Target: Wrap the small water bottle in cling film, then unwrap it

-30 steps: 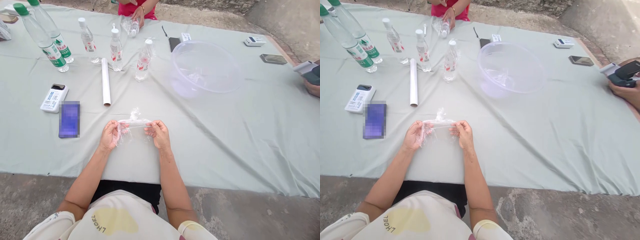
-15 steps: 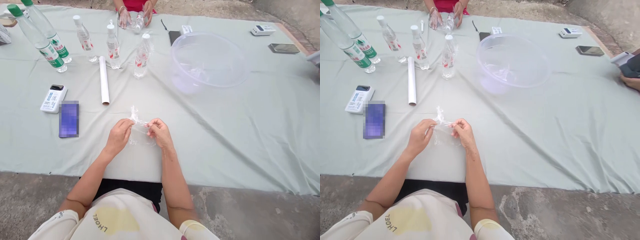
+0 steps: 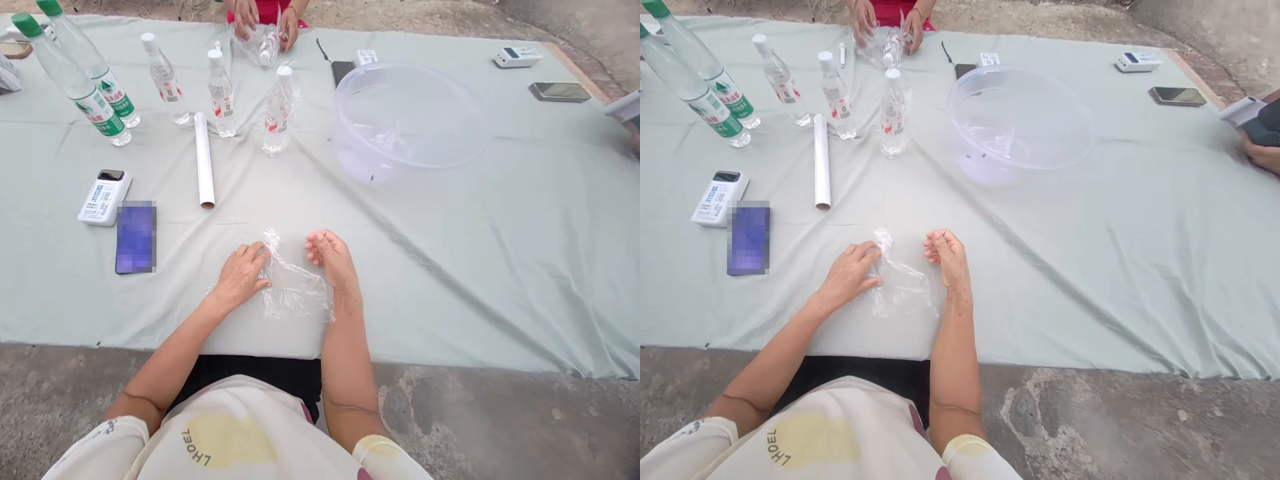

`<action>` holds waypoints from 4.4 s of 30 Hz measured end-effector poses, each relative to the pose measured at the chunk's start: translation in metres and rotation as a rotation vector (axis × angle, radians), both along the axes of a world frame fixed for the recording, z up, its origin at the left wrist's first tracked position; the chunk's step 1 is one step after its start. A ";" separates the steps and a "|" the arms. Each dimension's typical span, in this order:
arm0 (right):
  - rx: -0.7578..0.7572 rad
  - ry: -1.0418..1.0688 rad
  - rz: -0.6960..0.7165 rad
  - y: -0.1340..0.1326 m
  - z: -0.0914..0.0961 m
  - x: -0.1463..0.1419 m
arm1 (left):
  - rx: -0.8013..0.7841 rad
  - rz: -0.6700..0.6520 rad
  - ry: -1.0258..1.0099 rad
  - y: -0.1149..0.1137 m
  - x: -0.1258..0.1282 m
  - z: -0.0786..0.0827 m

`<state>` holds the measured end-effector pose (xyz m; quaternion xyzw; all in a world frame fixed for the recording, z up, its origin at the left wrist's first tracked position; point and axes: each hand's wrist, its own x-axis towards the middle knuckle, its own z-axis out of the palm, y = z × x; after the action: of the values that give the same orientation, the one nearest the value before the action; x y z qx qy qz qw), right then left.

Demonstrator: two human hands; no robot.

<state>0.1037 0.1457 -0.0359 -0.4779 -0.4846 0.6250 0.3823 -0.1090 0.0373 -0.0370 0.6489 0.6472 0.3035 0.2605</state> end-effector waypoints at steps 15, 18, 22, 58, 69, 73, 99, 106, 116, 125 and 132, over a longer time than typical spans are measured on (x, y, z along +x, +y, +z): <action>0.060 -0.358 0.055 -0.009 0.012 -0.006 | -0.169 -0.024 0.613 -0.009 0.022 0.012; 0.035 -0.358 -0.025 -0.005 0.013 0.005 | -0.219 0.022 0.646 -0.011 0.021 0.016; -0.002 -0.408 -0.054 -0.004 0.011 0.011 | -0.218 0.072 0.706 -0.012 0.021 0.019; 0.129 -0.323 -0.139 -0.002 -0.002 0.000 | -0.268 -0.061 0.591 0.014 0.007 0.016; 0.112 -0.292 -0.517 0.015 -0.007 0.040 | -0.290 0.016 0.637 0.008 -0.006 0.007; 0.287 -0.493 -0.841 0.007 0.011 0.052 | -0.322 0.042 0.623 0.013 -0.001 0.007; 0.860 -1.003 0.649 -0.026 -0.018 -0.057 | 0.053 0.698 -0.101 0.239 -0.136 0.059; 0.881 -1.004 0.644 -0.024 -0.019 -0.054 | 0.033 0.624 -0.158 0.292 -0.148 0.059; 0.834 -1.016 0.653 -0.027 -0.015 -0.060 | 0.066 0.519 -0.303 0.184 -0.095 0.092; 0.752 -1.012 0.671 -0.029 -0.011 -0.063 | -0.429 -0.151 -0.881 0.044 -0.016 0.071; 0.791 -1.008 0.660 -0.029 -0.022 -0.062 | -0.574 0.050 -0.732 0.033 -0.033 0.035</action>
<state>0.0415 0.1165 -0.0577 -0.3625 -0.9113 0.1894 0.0477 -0.1417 0.0702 -0.0022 0.3851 0.5859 0.3274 0.6334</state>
